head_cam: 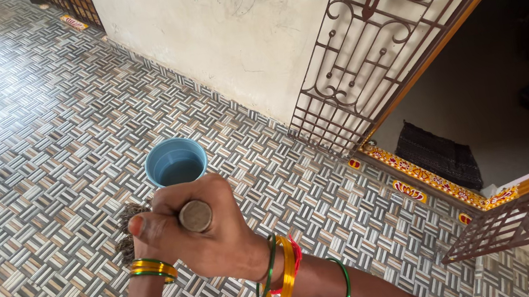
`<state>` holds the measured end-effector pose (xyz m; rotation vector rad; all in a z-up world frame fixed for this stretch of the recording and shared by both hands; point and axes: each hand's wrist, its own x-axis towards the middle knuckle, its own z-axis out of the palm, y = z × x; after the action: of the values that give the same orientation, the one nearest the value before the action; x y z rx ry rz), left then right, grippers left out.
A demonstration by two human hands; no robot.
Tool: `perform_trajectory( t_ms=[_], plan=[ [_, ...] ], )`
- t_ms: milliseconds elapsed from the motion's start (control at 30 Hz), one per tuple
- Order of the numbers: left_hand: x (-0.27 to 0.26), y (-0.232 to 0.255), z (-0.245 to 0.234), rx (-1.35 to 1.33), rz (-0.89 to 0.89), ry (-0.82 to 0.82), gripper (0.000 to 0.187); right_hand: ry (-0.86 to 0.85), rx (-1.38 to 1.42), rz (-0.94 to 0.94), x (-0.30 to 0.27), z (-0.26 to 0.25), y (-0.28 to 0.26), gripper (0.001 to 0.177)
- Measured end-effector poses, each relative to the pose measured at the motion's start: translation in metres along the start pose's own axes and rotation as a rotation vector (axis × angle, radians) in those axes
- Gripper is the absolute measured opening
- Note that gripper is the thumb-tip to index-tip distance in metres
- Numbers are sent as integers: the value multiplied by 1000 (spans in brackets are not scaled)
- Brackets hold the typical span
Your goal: The person cleans a tiled floor by dipping a mop into a bucket of water and scrubbing the floor surface near walls and an open doorway.
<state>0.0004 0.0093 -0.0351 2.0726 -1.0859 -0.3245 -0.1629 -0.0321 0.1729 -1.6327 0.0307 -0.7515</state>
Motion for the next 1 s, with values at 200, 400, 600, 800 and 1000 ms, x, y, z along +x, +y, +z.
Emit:
perform_trajectory(
  t_ms=[200, 400, 600, 800, 1000],
  plan=[
    [12, -31, -11, 428, 7, -204, 44, -18, 111, -93, -12, 10, 35, 27],
    [32, -105, 11, 179, -182, -52, 36, 15, -157, -50, -16, 15, 83, 18],
    [18, -102, 43, 123, -175, 84, 40, 9, -361, 86, -17, -5, 94, 15],
    [0, -37, 33, 127, 37, 233, 22, -24, -438, 59, -21, -21, 54, 14],
    [-22, 18, 30, -41, 97, 392, 23, 8, -92, 1, -7, -33, 2, 19]
  ],
)
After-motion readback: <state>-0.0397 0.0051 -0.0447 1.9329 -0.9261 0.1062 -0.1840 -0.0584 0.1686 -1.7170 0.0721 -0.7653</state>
